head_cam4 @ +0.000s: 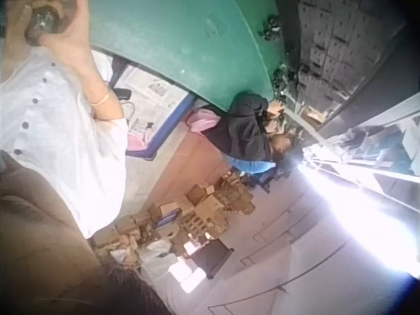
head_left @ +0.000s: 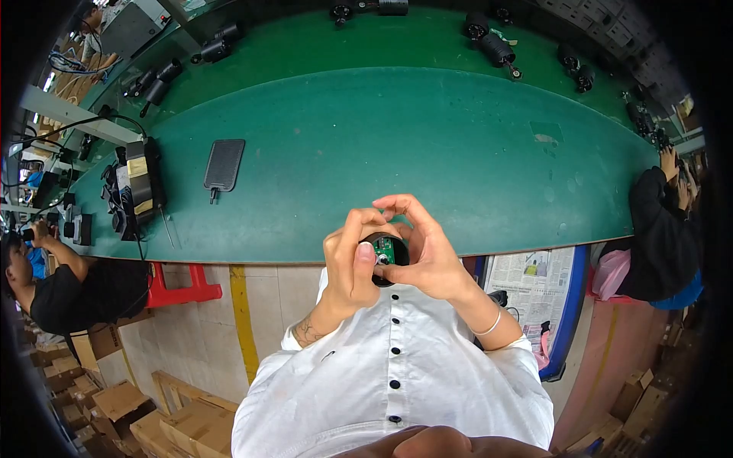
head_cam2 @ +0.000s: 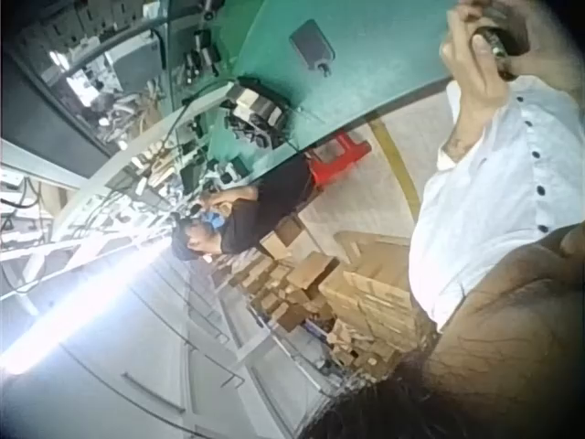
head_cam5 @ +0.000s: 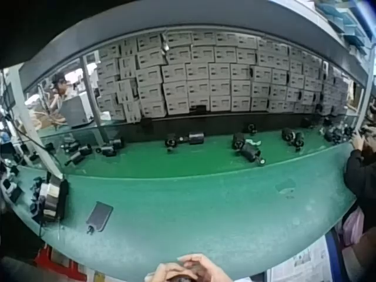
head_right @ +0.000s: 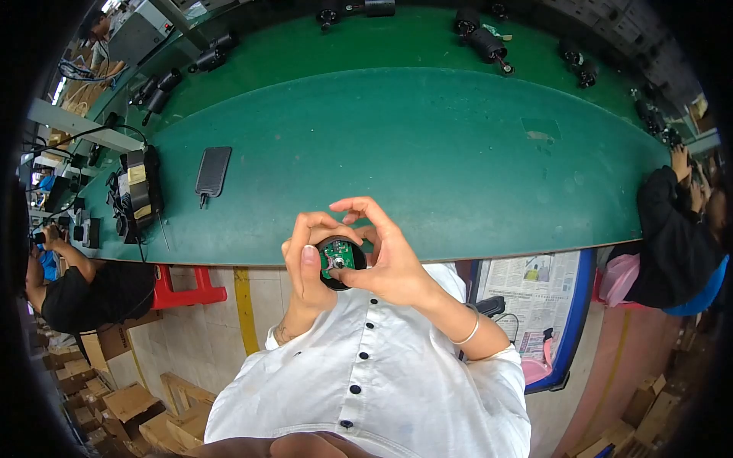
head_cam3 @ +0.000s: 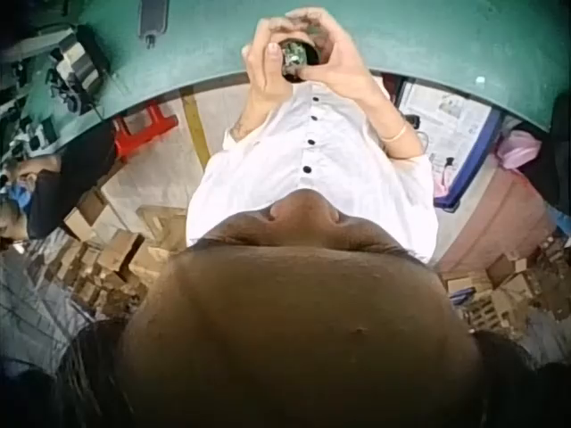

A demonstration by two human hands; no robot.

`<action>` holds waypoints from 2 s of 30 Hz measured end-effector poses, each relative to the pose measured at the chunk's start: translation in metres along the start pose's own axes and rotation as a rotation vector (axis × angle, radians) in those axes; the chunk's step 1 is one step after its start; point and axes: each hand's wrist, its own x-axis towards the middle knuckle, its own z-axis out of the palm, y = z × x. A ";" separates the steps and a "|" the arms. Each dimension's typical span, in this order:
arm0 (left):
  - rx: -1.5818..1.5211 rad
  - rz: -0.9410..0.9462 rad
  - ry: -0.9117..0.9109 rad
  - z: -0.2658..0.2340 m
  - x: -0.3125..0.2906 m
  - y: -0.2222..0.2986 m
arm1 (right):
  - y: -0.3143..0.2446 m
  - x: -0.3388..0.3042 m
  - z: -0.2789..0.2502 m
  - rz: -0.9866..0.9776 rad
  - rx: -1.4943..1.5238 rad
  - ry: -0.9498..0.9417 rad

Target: The recorder is seen assembling circuit boards into plastic housings on an assembly line.

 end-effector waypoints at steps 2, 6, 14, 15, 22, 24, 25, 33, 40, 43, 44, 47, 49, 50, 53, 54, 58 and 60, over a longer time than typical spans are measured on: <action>-0.001 0.022 -0.008 -0.001 0.001 -0.002 | -0.001 0.000 0.000 0.032 0.008 0.010; -0.015 0.041 -0.012 -0.001 0.001 -0.007 | 0.001 0.003 -0.003 0.064 0.041 -0.002; -0.105 -0.045 0.009 0.001 0.002 -0.005 | 0.001 0.006 -0.015 0.098 0.272 -0.102; -0.105 -0.046 0.008 0.001 0.003 -0.004 | 0.001 0.007 -0.016 0.098 0.272 -0.101; -0.088 -0.059 -0.029 -0.004 0.004 -0.004 | 0.002 0.010 -0.019 0.161 0.367 -0.064; -0.087 -0.068 -0.045 -0.005 0.006 -0.004 | 0.003 0.011 -0.018 0.138 0.323 -0.061; -0.090 -0.063 -0.047 -0.004 0.007 -0.005 | 0.003 0.012 -0.018 0.133 0.319 -0.059; 0.203 0.390 0.202 -0.001 0.029 0.003 | 0.004 0.038 -0.024 0.220 0.552 0.171; 0.436 0.938 -0.239 0.014 0.033 0.094 | -0.012 0.120 -0.047 0.243 0.809 0.298; 0.438 0.956 -0.295 0.005 0.037 0.114 | -0.017 0.132 -0.065 0.197 0.778 0.204; 0.466 0.979 -0.329 -0.001 0.040 0.116 | -0.018 0.133 -0.067 0.169 0.741 0.176; 0.524 1.023 -0.394 -0.003 0.045 0.108 | -0.023 0.143 -0.088 0.015 0.355 0.316; 0.692 1.064 -0.066 0.021 0.037 0.094 | -0.028 0.167 -0.118 -0.236 -0.128 0.548; 0.687 1.022 -0.177 0.010 0.041 0.103 | -0.036 0.180 -0.141 -0.256 -0.435 0.710; 0.771 1.025 -0.514 -0.025 0.070 0.143 | -0.053 0.207 -0.262 -0.354 -1.641 1.043; 0.879 1.035 -0.737 -0.032 0.077 0.144 | -0.051 0.218 -0.286 -0.252 -1.781 1.040; 0.787 0.702 -0.623 -0.019 0.030 0.113 | -0.065 0.231 -0.328 0.022 -1.430 0.763; 0.652 0.596 -0.567 -0.003 0.028 0.094 | -0.074 0.197 -0.362 -0.022 -1.314 0.815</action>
